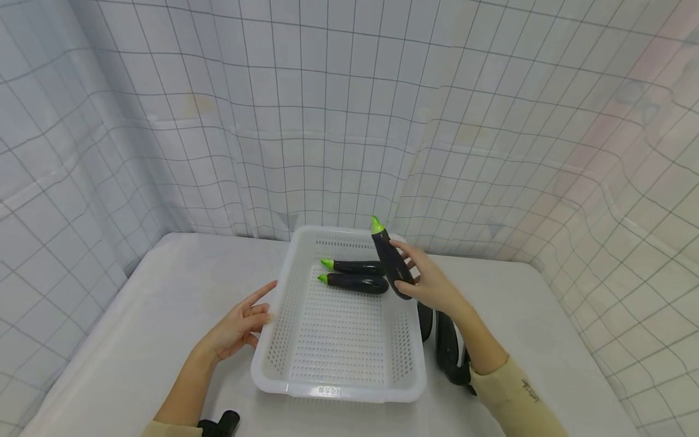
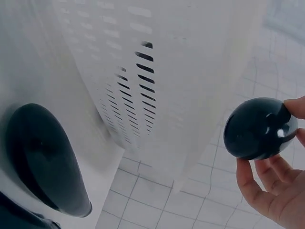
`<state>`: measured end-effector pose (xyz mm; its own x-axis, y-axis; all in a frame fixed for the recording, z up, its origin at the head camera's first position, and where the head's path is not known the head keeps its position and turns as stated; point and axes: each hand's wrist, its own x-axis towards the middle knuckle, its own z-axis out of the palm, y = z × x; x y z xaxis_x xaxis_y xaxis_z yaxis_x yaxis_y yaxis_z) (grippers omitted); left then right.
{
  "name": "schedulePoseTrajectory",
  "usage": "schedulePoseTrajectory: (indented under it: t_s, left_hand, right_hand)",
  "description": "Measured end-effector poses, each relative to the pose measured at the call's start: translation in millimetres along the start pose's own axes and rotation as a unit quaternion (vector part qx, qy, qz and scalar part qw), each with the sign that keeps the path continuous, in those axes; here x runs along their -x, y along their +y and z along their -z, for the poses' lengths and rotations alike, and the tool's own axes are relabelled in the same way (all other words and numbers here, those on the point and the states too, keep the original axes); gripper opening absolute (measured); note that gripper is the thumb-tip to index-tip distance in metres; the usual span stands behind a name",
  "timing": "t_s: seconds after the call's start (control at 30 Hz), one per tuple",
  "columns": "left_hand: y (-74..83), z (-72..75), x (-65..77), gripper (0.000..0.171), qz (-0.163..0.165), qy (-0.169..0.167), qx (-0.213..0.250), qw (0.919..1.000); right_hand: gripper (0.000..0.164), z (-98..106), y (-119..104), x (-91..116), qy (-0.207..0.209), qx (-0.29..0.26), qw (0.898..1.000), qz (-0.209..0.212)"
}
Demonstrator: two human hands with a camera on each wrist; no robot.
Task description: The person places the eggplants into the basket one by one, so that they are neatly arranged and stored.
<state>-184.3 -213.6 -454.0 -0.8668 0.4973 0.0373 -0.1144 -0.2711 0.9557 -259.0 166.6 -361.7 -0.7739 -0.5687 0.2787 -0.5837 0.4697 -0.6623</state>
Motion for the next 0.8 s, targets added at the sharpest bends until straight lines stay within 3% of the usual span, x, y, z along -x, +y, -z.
schedulePoseTrajectory:
  t_s: [0.2, 0.4, 0.6, 0.8]
  left_hand:
    - [0.8, -0.5, 0.0, 0.069, 0.004, 0.006, -0.006, 1.0000]
    - [1.6, -1.4, 0.1, 0.069, 0.006, 0.007, -0.006, 0.9999]
    - [1.4, -0.9, 0.3, 0.069, 0.006, 0.007, -0.006, 0.9999]
    - [0.5, 0.3, 0.0, 0.069, 0.003, 0.000, -0.001, 1.0000]
  right_hand:
    - [0.074, -17, 3, -8, -0.014, 0.115, 0.992, 0.045]
    - [0.071, -31, 6, -14, -0.015, 0.218, 0.969, 0.115]
    - [0.070, -46, 14, -20, -0.022, 0.278, 0.941, 0.194]
    - [0.072, -58, 20, -23, -0.052, 0.326, 0.925, 0.188]
